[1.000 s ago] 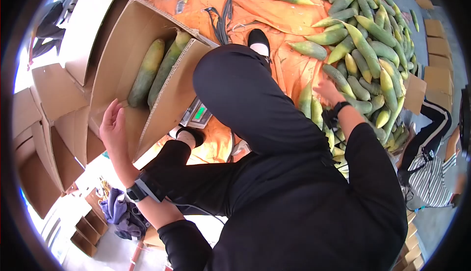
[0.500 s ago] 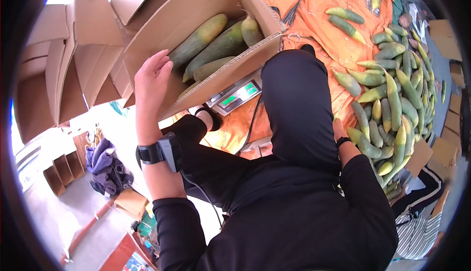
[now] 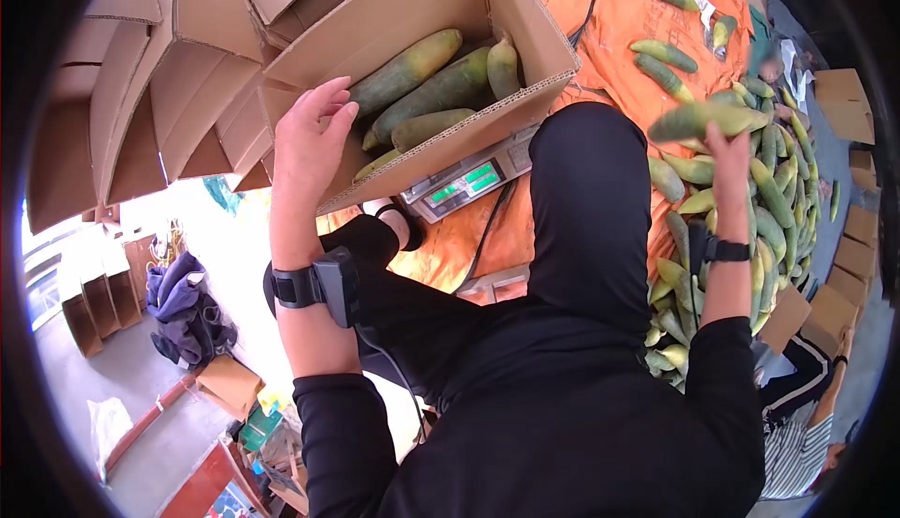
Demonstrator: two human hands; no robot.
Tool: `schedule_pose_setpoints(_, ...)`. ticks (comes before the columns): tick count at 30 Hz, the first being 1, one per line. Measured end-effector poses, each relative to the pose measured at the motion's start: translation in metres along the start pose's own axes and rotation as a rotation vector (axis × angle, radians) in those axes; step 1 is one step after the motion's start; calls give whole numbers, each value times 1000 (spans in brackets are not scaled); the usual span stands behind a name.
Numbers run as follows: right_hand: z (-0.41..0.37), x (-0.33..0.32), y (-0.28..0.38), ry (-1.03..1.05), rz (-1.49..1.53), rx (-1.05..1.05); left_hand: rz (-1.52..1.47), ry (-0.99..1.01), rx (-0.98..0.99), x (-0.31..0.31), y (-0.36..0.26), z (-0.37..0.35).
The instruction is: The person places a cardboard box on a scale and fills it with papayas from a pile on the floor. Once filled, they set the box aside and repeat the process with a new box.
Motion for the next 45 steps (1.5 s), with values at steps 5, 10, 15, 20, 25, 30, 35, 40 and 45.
schedule_pose_setpoints(5,23,47,151,132,370,-314,-86,49,70,-1,-10,-1)
schedule_pose_setpoints(10,-19,145,227,436,712,-296,-244,57,172,2,-38,-5)
schedule_pose_setpoints(15,-50,224,214,794,697,-157,-487,122,212,4,-42,-6)
schedule_pose_setpoints(20,-41,233,207,858,435,-146,-573,281,-10,5,-25,-6)
schedule_pose_setpoints(25,-12,172,203,681,336,-119,-28,203,53,5,-4,5)
schedule_pose_setpoints(30,10,107,174,537,274,-4,226,263,37,16,12,6)
schedule_pose_setpoints(35,19,58,90,369,21,75,92,139,-8,11,1,3)
schedule_pose_setpoints(40,-6,16,-54,324,-194,257,-12,155,-85,7,1,2)
schedule_pose_setpoints(45,-62,-17,-174,305,-353,269,-24,135,-110,6,3,2)
Point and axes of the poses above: each hand's wrist, its own z-axis towards the middle knuckle, its own x-axis out of the palm, y = z × x, the point moved 1 cm from there along z, towards the middle knuckle, and after that the axes turned 1 degree about -x, right-handed, at the moved point
